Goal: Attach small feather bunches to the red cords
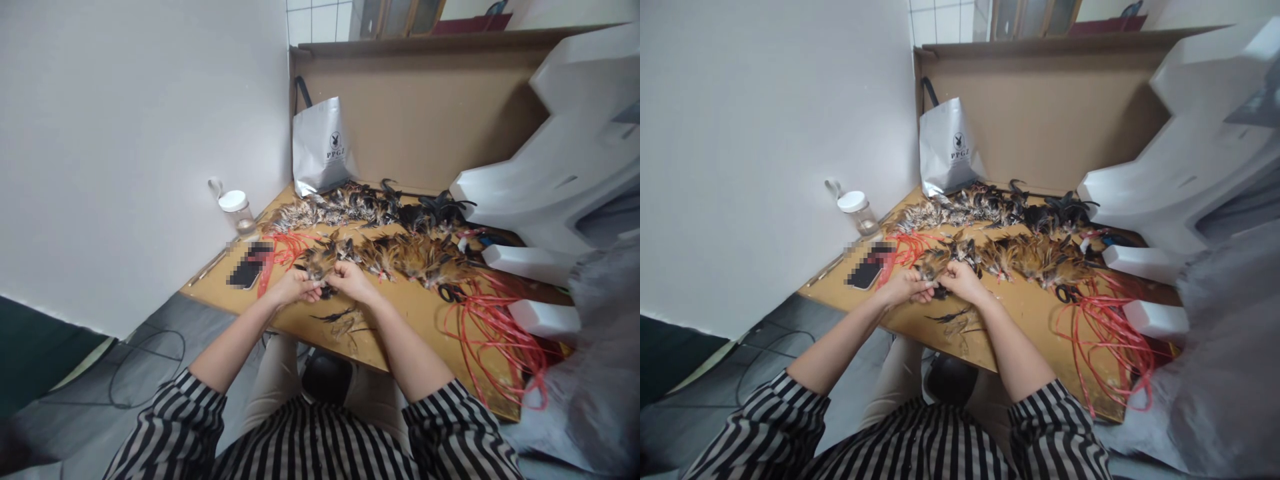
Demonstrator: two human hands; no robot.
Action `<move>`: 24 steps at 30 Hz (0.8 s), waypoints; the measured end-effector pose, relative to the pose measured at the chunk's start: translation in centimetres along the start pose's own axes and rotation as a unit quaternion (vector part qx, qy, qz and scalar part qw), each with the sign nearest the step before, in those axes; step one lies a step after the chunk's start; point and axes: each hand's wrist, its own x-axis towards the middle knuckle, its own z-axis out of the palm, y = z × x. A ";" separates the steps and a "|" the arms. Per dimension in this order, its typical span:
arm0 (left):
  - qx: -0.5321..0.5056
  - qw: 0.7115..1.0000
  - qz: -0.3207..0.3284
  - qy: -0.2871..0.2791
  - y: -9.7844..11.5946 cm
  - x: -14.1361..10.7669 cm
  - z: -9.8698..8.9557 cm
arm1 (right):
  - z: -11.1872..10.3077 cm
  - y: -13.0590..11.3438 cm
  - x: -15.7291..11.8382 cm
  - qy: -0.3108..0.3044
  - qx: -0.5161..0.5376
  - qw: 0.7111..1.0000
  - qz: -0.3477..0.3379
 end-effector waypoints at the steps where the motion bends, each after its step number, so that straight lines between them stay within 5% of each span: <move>1: 0.011 1.000 -0.001 -0.002 0.2 -0.1 0.1 | 0.0 0.2 0.0 -0.003 -0.001 1.000 -0.001; 9: 0.054 0.998 0.018 0.034 0.5 0.4 -0.4 | 0.0 0.4 0.2 -0.004 -0.037 0.999 0.011; 13: 0.086 0.994 0.008 0.069 0.2 1.1 -1.1 | 0.1 -0.4 -0.2 -0.012 -0.156 0.987 -0.035; 20: 0.226 0.972 -0.050 -0.043 1.2 0.1 -0.3 | 0.5 -4.6 -2.1 -0.007 -0.447 0.871 -0.202; 24: 0.275 0.955 -0.033 -0.103 1.8 -0.3 -0.1 | 0.2 -5.4 -2.2 -0.031 -0.472 0.847 -0.243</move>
